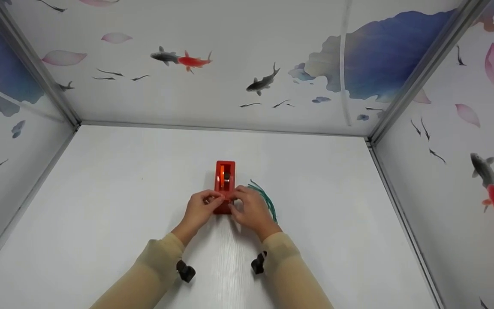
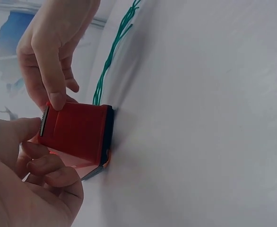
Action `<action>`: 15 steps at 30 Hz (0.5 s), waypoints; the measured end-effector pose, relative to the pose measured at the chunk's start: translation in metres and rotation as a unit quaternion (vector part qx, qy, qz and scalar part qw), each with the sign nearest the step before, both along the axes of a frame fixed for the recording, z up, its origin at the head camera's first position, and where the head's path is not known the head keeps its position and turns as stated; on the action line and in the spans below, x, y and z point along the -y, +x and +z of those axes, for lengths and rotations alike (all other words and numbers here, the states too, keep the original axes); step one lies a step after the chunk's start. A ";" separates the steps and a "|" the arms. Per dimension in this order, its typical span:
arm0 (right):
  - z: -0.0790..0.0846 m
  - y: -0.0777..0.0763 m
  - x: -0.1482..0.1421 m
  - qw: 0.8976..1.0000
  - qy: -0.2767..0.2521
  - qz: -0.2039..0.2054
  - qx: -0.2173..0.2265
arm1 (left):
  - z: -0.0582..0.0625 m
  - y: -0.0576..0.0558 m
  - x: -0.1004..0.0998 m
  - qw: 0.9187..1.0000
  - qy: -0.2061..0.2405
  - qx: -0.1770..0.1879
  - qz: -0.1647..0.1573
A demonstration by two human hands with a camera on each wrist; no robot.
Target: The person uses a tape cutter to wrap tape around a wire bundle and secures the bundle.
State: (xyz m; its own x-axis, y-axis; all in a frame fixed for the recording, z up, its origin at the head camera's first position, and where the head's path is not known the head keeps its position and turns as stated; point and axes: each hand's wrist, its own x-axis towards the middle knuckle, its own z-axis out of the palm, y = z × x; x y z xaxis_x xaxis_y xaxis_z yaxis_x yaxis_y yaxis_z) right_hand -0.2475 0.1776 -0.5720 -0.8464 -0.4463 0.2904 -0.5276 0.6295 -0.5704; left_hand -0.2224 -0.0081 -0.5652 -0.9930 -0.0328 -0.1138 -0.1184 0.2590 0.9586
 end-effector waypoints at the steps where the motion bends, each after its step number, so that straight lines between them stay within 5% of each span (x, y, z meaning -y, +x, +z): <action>1: 0.000 0.000 0.000 1.000 0.001 0.000 -0.001 | 0.001 0.000 0.000 1.000 0.003 0.002 0.003; 15: 0.000 -0.001 -0.001 1.000 -0.002 0.002 -0.002 | -0.002 0.000 -0.002 0.998 0.063 0.012 0.025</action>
